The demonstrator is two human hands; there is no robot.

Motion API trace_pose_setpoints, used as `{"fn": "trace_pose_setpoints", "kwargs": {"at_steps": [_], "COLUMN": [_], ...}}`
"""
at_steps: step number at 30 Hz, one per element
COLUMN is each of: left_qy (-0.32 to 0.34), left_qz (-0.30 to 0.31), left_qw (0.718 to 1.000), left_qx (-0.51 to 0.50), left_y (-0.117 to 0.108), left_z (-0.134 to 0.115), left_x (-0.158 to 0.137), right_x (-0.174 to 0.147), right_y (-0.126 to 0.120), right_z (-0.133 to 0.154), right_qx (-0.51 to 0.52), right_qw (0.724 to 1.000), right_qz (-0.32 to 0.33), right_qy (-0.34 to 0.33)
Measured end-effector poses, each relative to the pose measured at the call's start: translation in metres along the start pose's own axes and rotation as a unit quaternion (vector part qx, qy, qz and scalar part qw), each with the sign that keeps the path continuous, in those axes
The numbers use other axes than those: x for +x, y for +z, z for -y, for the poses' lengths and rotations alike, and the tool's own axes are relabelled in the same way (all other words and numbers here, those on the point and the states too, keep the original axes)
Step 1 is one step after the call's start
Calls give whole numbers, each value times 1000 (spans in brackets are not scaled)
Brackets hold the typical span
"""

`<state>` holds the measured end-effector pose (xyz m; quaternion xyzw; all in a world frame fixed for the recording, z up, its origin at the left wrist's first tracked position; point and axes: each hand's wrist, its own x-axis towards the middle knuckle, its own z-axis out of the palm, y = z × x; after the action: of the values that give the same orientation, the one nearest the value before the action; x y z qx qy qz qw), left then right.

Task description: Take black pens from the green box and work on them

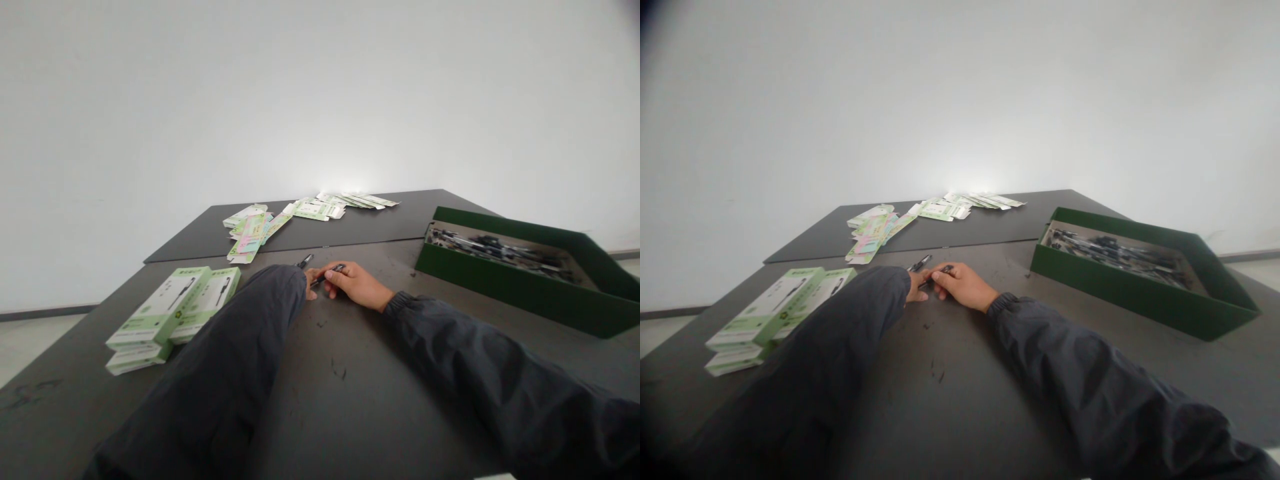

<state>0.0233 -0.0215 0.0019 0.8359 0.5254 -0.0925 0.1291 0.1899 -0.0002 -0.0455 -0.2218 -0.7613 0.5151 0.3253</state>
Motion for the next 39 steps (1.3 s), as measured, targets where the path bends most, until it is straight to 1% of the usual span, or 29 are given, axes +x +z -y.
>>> {"fn": "trace_pose_setpoints", "kwargs": {"at_steps": [9,16,24,30,37,39], "left_qy": [-1,45,-17,-3,-21,-14], "left_qz": [1,19,0,4,-15,-13], "left_qw": [1000,999,1000,1000,1000,1000], "left_qx": [-4,-16,-1,-6,4,-2], "left_y": [-3,-9,-1,-5,2,1], "left_z": [-2,-4,-3,-6,-1,-1], "left_x": [-2,-7,-2,-4,1,0], "right_x": [0,0,0,0,-1,-1], "right_y": [0,1,0,1,1,1], "right_z": [0,0,-1,0,1,1], "right_qx": [4,13,20,10,9,7], "right_qw": [1000,1000,1000,1000,1000,1000], "right_qz": [-2,-8,-17,-13,-8,-9], "right_qy": [1,3,-2,-5,-2,-3]}}
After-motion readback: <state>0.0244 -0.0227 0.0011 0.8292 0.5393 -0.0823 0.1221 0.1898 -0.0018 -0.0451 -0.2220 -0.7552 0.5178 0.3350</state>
